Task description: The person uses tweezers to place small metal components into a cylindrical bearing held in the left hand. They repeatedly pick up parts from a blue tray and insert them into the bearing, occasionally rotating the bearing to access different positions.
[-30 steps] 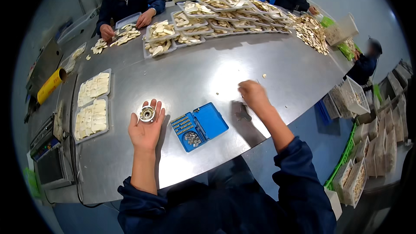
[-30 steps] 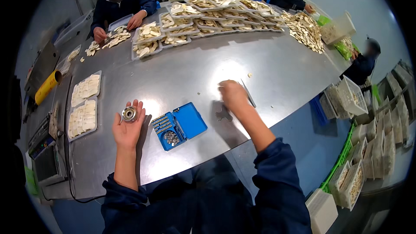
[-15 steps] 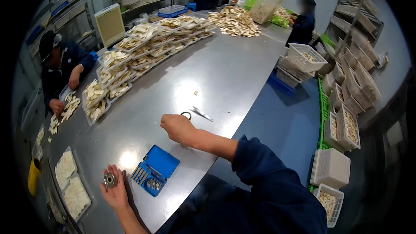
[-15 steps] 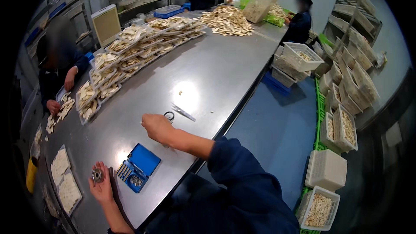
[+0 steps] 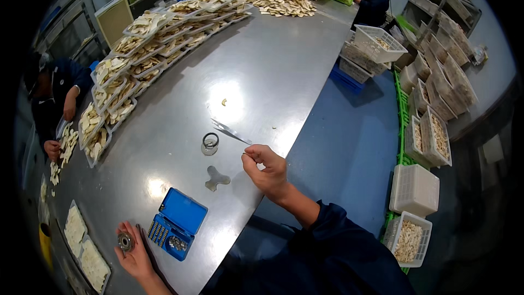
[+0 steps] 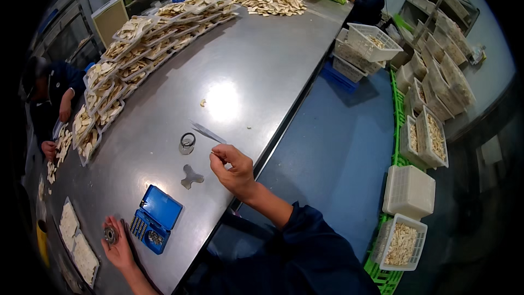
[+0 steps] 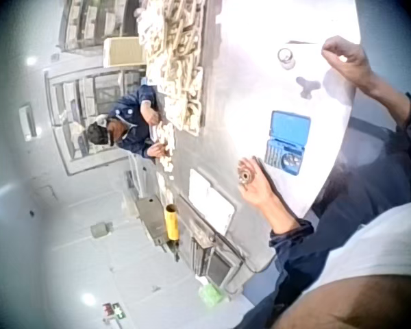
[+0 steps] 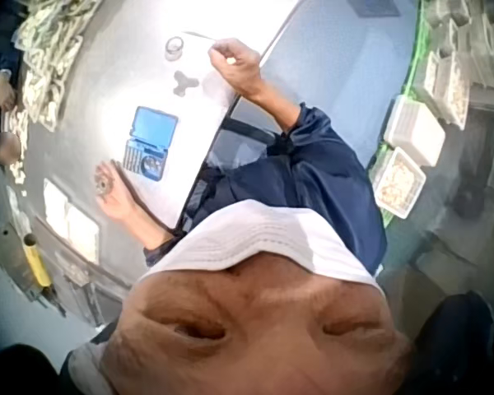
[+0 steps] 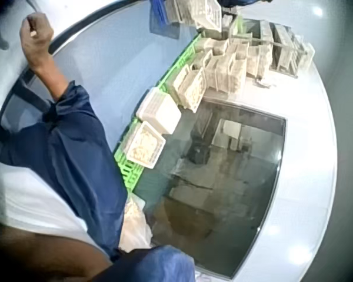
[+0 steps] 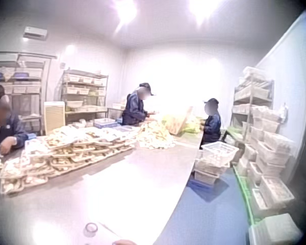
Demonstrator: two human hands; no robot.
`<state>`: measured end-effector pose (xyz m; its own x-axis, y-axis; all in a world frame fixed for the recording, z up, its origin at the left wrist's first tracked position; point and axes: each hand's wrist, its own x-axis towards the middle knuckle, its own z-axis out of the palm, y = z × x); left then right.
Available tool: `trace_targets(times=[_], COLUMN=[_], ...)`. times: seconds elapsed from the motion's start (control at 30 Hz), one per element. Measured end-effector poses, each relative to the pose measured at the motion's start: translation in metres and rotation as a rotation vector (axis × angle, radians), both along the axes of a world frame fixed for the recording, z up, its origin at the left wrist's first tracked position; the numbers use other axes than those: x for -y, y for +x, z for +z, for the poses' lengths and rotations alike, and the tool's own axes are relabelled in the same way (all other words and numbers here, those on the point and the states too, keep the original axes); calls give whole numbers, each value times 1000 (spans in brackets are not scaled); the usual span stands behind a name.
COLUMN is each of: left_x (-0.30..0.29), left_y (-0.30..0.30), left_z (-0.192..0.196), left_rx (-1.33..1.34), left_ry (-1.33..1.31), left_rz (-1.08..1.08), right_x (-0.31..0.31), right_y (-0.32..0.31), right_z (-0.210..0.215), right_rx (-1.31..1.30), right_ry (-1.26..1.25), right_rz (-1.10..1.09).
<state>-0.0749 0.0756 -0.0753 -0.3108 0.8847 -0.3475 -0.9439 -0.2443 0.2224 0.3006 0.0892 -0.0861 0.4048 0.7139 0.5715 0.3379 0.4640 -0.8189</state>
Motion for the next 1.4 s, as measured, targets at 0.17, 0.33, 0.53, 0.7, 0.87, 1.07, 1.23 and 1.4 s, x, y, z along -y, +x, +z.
trace_targets(times=[0.17,0.33,0.53,0.7,0.87,1.07,1.23,1.4], left_x=[0,1,1,3,3,3,1,1], left_y=[-1,-12,-10,-15,-14,-14,-16,-15], left_z=[3,0,3,1,0,1,-4,-3], left_rx=[55,95,151,196,195,174,158,139], left_ry=[-5,3,-14,-14,7,-8,-5,-8], left_rz=[-36,-148,-196,-196,-211,-201,-213,-201], right_x=[-5,-9,-11,-17,-15,-16,-15,-15], right_y=[-11,-7,-4,1,6,-1,1,1], right_z=[-8,-14,-10,-20,-21,-15,-16,-16], right_rx=[91,144,-429,-424,-394,-390,-368,-371], right_ry=[10,1,-268,-253,-305,-332,-319,-332], right_rz=[-17,-49,27,38,55,79,92,97])
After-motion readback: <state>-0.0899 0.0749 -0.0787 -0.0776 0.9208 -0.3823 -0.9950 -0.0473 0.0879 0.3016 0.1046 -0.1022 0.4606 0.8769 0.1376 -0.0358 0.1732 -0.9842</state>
